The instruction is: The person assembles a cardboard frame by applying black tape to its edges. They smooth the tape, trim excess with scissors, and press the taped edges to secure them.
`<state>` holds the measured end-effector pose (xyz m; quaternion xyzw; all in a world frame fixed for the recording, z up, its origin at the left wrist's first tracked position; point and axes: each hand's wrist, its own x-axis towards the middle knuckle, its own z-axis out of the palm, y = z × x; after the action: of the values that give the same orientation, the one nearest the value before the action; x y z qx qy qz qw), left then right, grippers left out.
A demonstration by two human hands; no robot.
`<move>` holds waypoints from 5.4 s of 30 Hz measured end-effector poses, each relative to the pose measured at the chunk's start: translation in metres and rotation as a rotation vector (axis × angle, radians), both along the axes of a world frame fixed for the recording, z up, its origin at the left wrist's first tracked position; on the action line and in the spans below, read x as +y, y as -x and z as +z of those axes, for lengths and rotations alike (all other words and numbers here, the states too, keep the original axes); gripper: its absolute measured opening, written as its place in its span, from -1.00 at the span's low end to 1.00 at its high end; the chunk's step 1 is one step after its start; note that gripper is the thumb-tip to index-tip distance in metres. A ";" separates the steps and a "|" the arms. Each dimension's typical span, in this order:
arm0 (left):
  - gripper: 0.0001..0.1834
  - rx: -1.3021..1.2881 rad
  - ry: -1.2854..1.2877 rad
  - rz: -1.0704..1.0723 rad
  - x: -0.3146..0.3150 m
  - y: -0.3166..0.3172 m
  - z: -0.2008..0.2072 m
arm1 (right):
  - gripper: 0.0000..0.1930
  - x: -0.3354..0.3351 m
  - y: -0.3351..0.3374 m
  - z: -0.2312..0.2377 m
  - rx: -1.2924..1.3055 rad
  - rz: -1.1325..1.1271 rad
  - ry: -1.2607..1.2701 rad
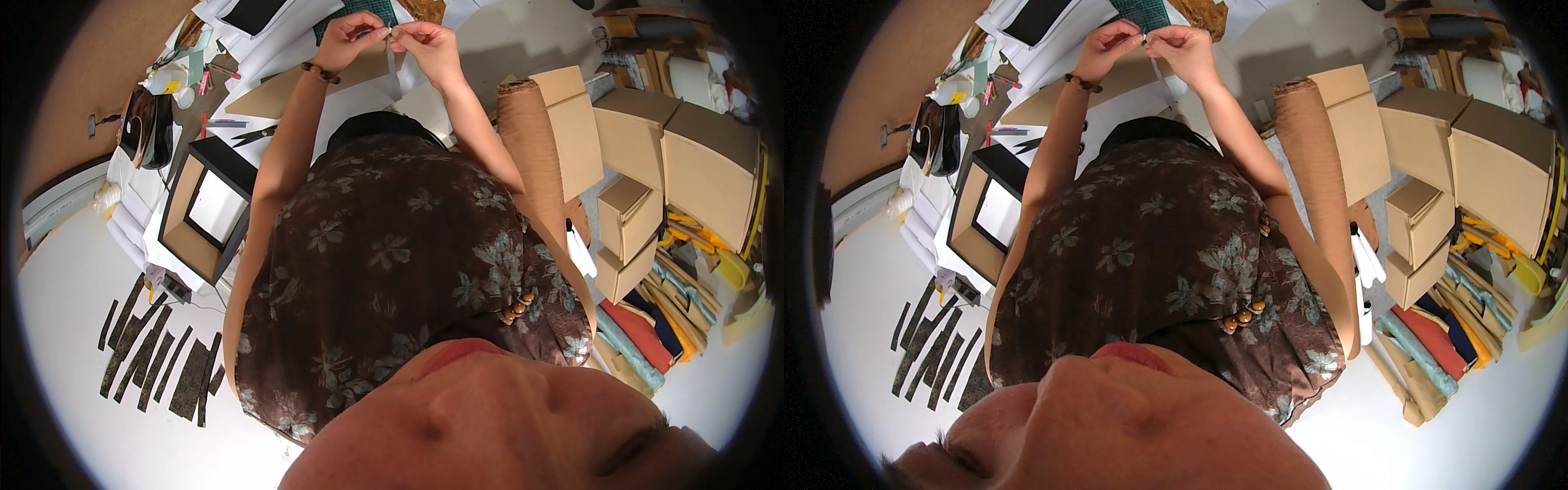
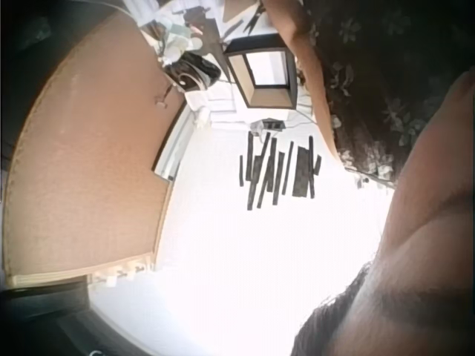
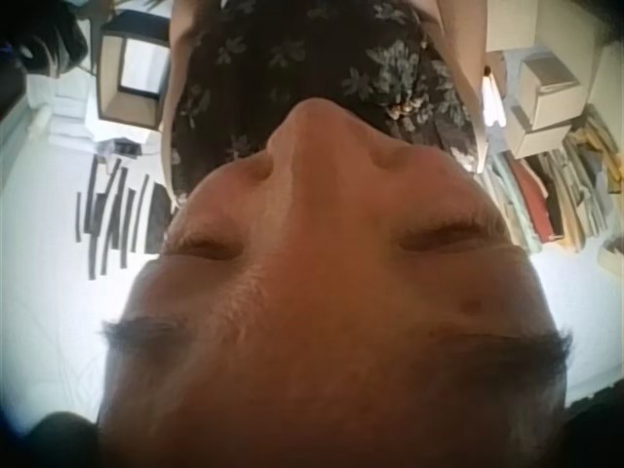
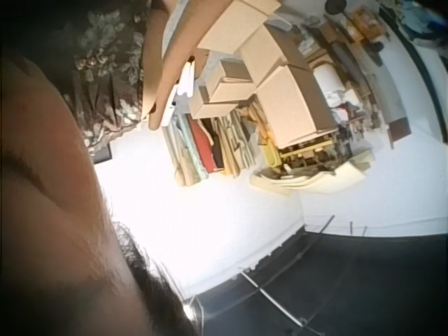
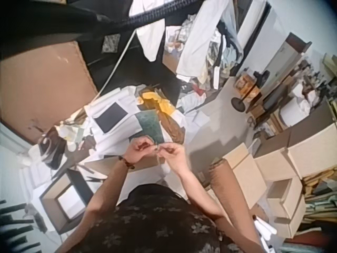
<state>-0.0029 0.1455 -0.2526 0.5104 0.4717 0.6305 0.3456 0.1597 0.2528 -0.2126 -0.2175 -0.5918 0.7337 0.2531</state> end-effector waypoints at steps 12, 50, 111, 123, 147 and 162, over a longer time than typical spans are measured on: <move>-0.87 0.038 0.141 0.110 -0.002 0.000 0.003 | -0.92 -0.003 0.001 -0.024 -0.055 -0.031 -0.419; -0.91 -0.027 0.123 0.218 0.003 -0.005 -0.002 | -0.77 0.000 -0.007 -0.025 0.176 0.027 -0.166; -0.67 -0.345 -0.361 0.235 -0.136 0.156 -0.004 | -0.88 0.008 -0.061 0.046 -0.021 0.436 0.244; -0.70 -0.450 -0.378 0.430 -0.157 0.130 -0.032 | -0.81 -0.032 -0.037 0.024 -0.080 0.494 0.321; -0.74 0.101 0.140 0.757 -0.166 0.091 0.046 | -0.85 -0.022 -0.016 0.033 -0.032 0.540 0.175; -0.84 0.838 0.147 0.683 -0.075 -0.064 0.091 | -0.85 -0.025 -0.016 0.038 -0.090 0.575 0.018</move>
<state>0.0606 0.0704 -0.1618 0.5102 0.7508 0.4150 -0.0619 0.1760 0.2279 -0.1743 -0.0755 -0.6332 0.7703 0.0060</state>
